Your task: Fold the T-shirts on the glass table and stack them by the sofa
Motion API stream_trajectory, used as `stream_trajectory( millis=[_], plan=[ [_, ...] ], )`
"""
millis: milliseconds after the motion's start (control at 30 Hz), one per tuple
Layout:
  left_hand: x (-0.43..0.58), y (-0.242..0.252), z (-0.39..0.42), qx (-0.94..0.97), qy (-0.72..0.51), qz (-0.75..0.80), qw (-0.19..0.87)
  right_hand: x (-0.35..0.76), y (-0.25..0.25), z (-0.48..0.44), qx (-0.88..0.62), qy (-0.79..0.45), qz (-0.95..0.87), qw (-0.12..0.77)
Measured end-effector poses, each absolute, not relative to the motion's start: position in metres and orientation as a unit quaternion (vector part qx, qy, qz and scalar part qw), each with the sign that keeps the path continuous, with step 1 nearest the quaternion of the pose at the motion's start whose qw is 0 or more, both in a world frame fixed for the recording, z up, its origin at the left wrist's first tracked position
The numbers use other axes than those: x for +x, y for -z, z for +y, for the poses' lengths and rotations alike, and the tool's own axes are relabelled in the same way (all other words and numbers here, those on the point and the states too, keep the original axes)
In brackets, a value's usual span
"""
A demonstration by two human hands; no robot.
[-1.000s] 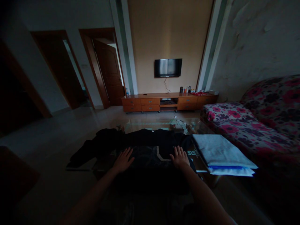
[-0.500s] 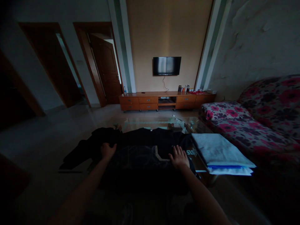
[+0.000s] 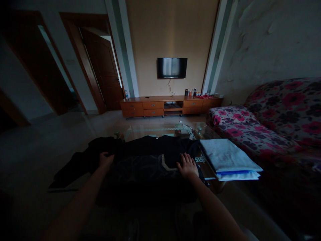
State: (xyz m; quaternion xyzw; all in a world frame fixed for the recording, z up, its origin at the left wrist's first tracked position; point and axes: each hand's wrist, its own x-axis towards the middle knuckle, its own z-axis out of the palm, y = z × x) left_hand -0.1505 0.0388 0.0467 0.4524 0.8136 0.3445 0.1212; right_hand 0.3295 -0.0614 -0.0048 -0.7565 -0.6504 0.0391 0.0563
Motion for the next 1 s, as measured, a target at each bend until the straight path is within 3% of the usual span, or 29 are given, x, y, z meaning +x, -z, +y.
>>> stream_trajectory(
  millis=[333, 433, 600, 1000],
  plan=[
    [-0.146, -0.065, 0.033, 0.504, -0.394, 0.714, 0.284, 0.331, 0.003, -0.061, -0.759, -0.053, -0.647, 0.056],
    [-0.152, -0.066, 0.035, 0.502, -0.414, 0.716, 0.254, 0.331, 0.003, -0.061, -0.758, -0.051, -0.647, 0.061],
    [-0.168, -0.062, 0.04, 0.476, -0.448, 0.749, 0.105, 0.331, 0.004, -0.061, -0.756, -0.051, -0.649, 0.068],
    [-0.182, -0.065, 0.044, 0.438, -0.429, 0.779, 0.129, 0.331, 0.002, -0.062, -0.759, -0.047, -0.645, 0.073]
  ],
)
